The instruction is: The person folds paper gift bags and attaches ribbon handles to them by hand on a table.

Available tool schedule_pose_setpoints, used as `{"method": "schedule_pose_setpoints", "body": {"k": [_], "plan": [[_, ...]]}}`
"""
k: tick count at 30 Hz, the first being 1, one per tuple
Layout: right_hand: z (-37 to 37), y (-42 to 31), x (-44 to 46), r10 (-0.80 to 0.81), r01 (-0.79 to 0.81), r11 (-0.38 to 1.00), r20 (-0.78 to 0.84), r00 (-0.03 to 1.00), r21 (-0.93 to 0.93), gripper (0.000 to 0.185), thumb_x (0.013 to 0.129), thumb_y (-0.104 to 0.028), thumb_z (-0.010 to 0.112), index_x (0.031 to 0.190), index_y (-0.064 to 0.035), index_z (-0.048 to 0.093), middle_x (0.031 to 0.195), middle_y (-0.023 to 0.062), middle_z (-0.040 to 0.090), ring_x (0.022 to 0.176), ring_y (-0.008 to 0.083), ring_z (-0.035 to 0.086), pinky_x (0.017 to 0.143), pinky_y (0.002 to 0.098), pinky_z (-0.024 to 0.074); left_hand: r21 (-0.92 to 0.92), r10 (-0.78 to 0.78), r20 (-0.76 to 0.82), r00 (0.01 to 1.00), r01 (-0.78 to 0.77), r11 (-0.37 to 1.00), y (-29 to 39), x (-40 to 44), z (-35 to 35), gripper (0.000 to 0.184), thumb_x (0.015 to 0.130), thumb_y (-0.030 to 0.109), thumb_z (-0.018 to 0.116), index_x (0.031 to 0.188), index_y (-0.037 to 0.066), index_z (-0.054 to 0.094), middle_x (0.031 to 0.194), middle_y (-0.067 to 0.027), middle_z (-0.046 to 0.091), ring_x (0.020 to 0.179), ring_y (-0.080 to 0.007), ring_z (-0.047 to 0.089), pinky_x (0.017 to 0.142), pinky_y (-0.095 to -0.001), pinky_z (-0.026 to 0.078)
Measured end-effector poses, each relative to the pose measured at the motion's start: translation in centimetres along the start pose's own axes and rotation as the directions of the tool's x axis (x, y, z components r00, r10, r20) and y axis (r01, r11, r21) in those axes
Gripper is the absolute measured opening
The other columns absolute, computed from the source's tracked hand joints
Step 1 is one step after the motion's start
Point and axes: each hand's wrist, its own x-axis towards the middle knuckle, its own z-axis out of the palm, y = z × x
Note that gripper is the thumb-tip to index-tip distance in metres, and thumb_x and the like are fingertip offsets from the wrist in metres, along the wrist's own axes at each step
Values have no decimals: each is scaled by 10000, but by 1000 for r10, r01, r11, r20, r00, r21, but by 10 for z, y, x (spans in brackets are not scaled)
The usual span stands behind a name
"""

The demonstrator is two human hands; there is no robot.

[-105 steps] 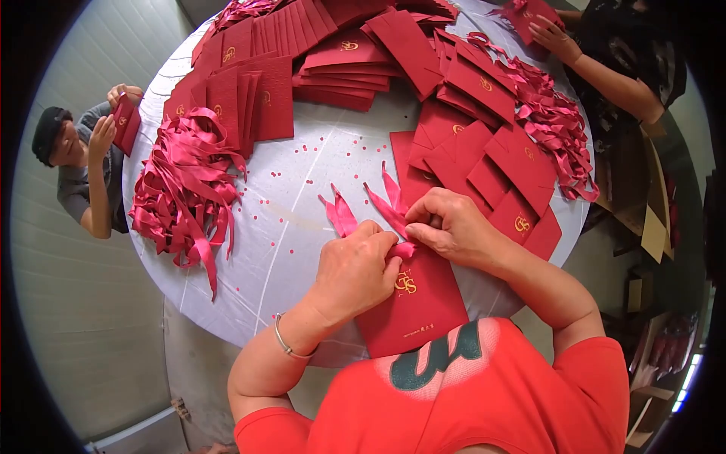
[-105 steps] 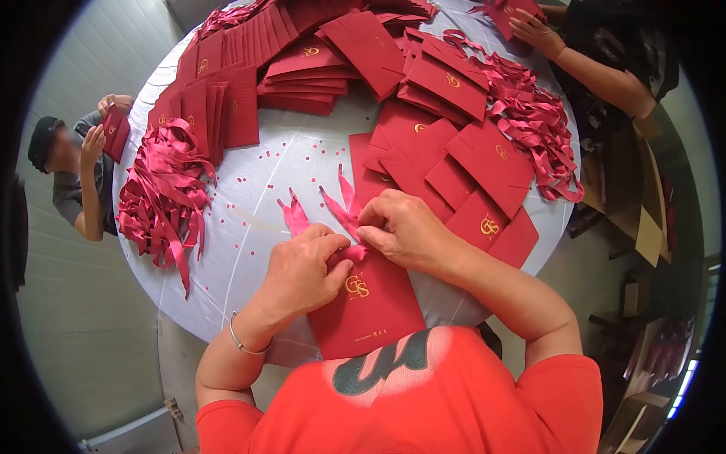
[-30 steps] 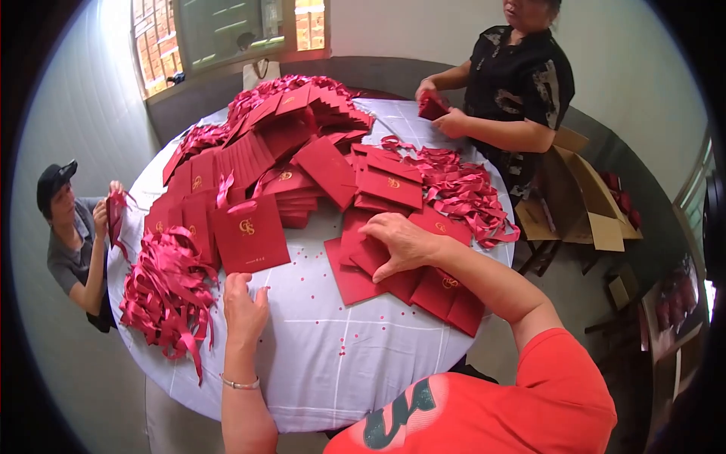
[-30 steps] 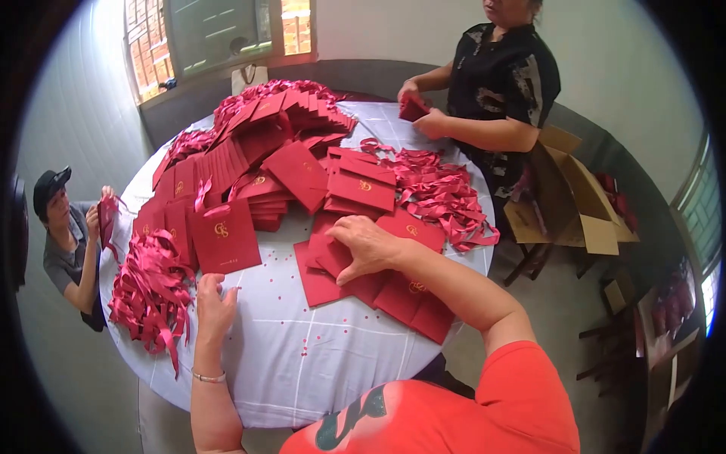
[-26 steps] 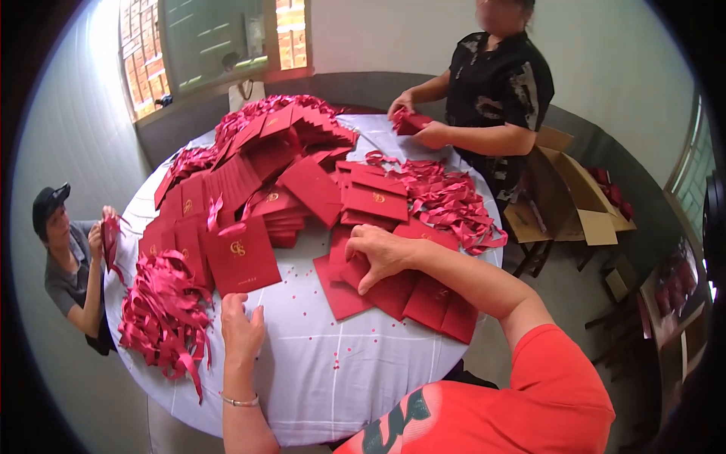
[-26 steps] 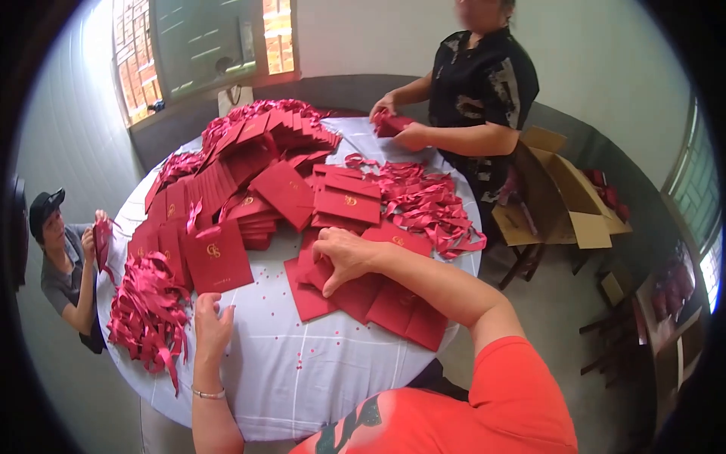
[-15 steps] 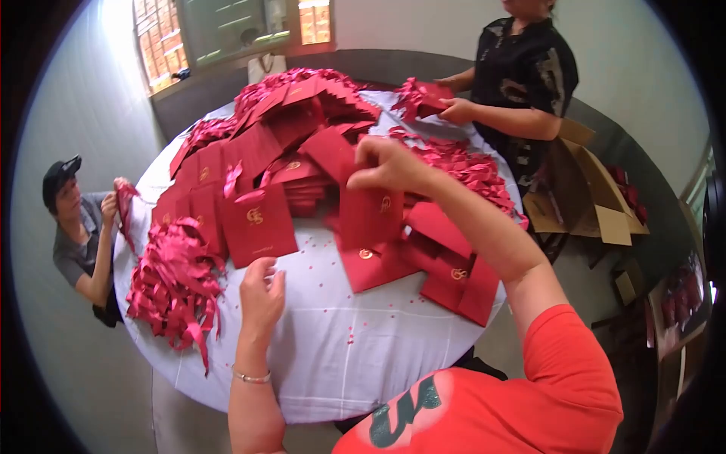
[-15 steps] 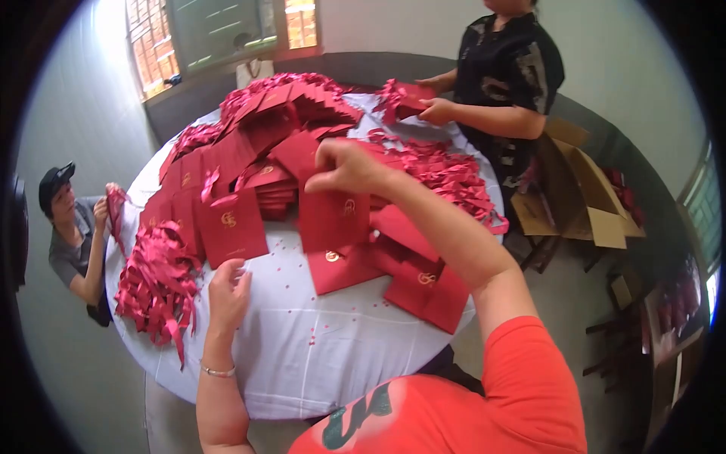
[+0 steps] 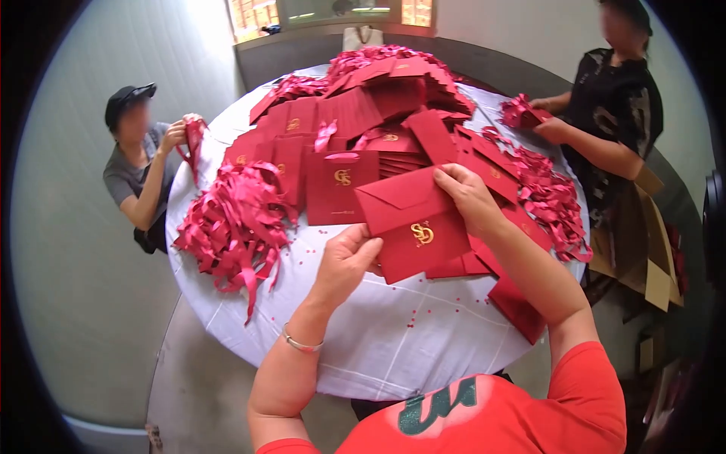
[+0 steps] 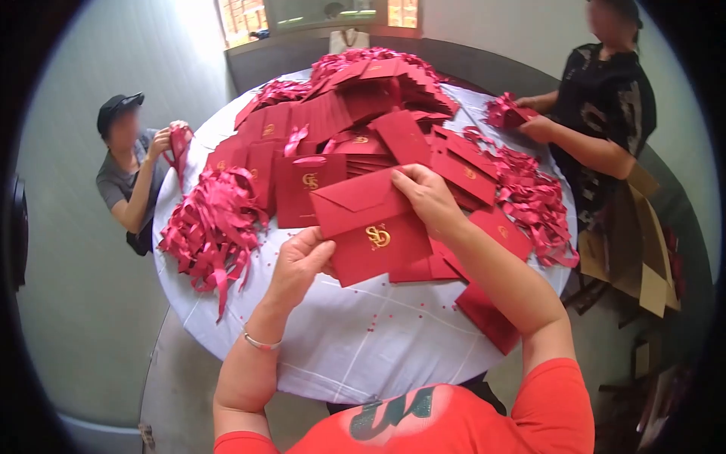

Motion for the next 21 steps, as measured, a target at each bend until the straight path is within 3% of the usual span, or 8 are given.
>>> {"method": "schedule_pose_setpoints", "body": {"k": [6,8,9,11,14,16,18,21], "plan": [[-14,4,-12,-28,30,999,138,990,-15,452,917,-167,645,1283,19,456,1044,62,625,924,110,603,837,256,501,-133,-97,-43,994,91,987,4,-1,-7,170,928,85,516,1036,1,616,882,-50,676,682,-91,644,598,-244,546],[-15,-3,-20,-166,223,913,188,968,-342,487,919,-140,624,1343,-9,424,1206,87,547,1057,116,556,895,248,459,-114,-118,-16,993,116,987,4,0,-11,211,901,49,494,1061,-10,619,920,-68,684,725,-99,656,639,-253,556],[-27,5,-16,-181,271,895,265,947,-356,568,875,-182,679,1363,-28,433,1254,84,509,1098,127,523,917,258,436,-5,-165,4,986,165,986,9,-1,-12,231,889,41,494,1073,-8,625,941,-58,681,782,-98,651,712,-252,541],[-34,-7,-18,-219,463,687,448,867,-560,600,835,-228,725,1342,-33,472,1232,71,533,1086,133,527,916,277,445,9,-198,135,971,199,980,7,-2,-16,238,889,48,507,1086,-12,627,969,-49,677,849,-101,641,798,-250,512],[-21,-12,-40,31,240,878,549,835,-414,720,763,-152,788,1380,-44,433,1223,69,563,984,121,565,860,273,471,163,-326,323,888,287,944,14,-4,-12,265,920,67,508,1145,-24,616,1034,-33,667,964,-93,603,866,-257,483],[-4,-18,-55,131,242,851,633,763,-467,807,740,-85,799,1428,-84,377,1189,70,574,900,91,564,776,253,482,185,-332,435,837,278,943,9,-6,-10,255,923,97,540,1131,-13,638,979,-22,674,914,-71,591,828,-245,485],[9,-10,-66,167,223,845,637,753,-486,676,759,-109,805,1353,-77,485,1031,50,630,792,69,568,679,223,472,345,-284,468,837,123,931,9,-6,-8,232,917,125,581,1097,-3,652,909,-6,665,855,-64,575,784,-243,480],[16,-3,-69,108,245,854,618,779,-458,312,826,-87,741,1115,-21,642,780,9,655,742,58,595,657,224,493,440,-291,403,868,95,893,12,-5,-10,216,905,141,604,1053,-5,662,855,5,656,807,-63,568,751,-245,480]]}}
